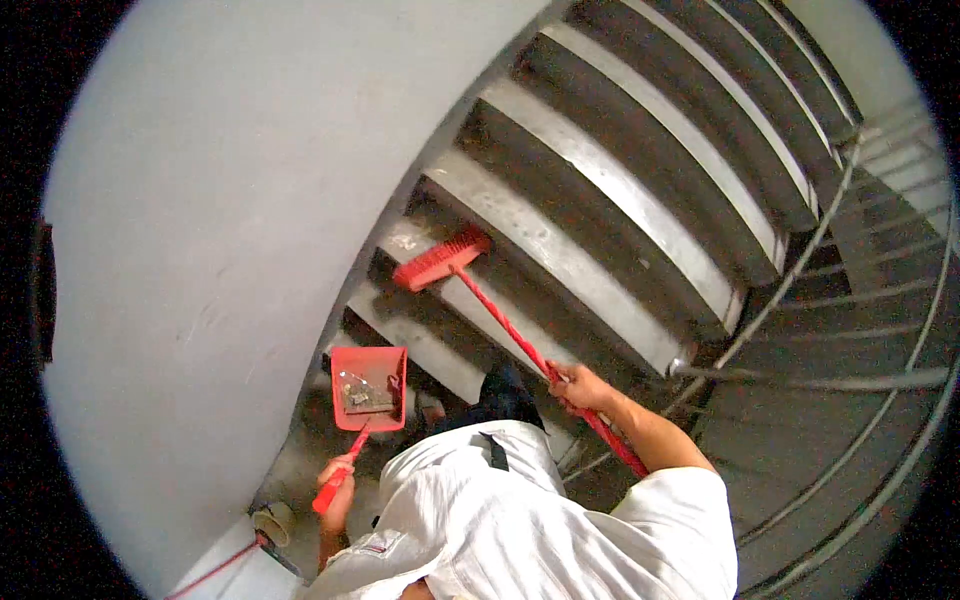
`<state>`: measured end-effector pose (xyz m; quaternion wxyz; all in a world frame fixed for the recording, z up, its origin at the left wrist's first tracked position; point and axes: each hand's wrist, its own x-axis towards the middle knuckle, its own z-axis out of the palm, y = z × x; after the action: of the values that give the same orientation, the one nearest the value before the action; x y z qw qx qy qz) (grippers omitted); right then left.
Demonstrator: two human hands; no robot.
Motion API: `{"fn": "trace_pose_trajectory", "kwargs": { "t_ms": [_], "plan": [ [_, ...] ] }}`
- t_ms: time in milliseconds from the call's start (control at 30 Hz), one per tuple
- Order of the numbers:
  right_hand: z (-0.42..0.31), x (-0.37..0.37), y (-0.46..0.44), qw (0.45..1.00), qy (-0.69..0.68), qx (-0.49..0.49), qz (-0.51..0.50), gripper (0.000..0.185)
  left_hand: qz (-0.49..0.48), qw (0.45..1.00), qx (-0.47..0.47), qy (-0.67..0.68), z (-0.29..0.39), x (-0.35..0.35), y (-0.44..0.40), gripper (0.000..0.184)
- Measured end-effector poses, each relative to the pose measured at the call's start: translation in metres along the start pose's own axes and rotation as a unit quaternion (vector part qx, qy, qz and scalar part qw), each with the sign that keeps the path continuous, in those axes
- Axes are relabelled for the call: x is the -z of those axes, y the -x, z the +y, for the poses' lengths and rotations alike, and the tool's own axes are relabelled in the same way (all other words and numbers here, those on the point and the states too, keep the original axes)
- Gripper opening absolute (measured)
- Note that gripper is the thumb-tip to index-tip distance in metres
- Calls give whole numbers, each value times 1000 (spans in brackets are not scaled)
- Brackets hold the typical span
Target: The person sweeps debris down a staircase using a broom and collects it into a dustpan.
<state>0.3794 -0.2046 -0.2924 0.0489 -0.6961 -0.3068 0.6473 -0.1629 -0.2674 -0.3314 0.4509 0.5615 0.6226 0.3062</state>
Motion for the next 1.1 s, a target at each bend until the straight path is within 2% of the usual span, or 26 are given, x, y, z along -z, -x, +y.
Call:
{"fn": "trace_pose_trajectory", "kwargs": {
  "t_ms": [133,200,233,267,333,467,533,600,667,767,933,1067,1100],
  "plan": [
    [73,-30,41,997,-54,-41,23,65,-62,998,-26,6,-46,-9,-36,20],
    [89,-48,67,986,-155,-45,47,65,-84,996,-42,4,-51,-11,-53,20],
    [89,-51,85,980,-174,-88,37,70,-94,995,-44,4,-52,-12,-60,20],
    [89,-55,100,978,-182,-91,42,70,-109,993,-53,-13,-47,-14,-67,19],
    [102,-65,124,961,-226,-136,86,70,-138,987,-73,-30,-40,-23,-78,18],
    [175,-89,168,933,-312,-122,135,67,-189,975,-102,-56,-15,-49,-78,17],
    [167,-81,183,936,-300,-108,147,66,-216,968,-117,-52,-9,-62,-79,16],
    [154,-72,177,940,-287,-95,159,65,-200,972,-117,-41,-14,-69,-77,16],
    [149,-64,159,969,-202,-47,133,65,-196,974,-104,-39,-12,-72,-68,16],
    [182,-54,130,967,-230,-18,110,65,-208,971,-111,-46,0,-93,-54,16],
    [233,-51,108,976,-181,-7,117,66,-232,963,-127,-53,23,-109,-60,13],
    [287,-67,129,942,-297,-49,150,69,-255,950,-160,-81,36,-117,-60,13],
    [301,-75,129,930,-324,-28,169,70,-255,948,-168,-93,33,-118,-55,13]
  ]
}}
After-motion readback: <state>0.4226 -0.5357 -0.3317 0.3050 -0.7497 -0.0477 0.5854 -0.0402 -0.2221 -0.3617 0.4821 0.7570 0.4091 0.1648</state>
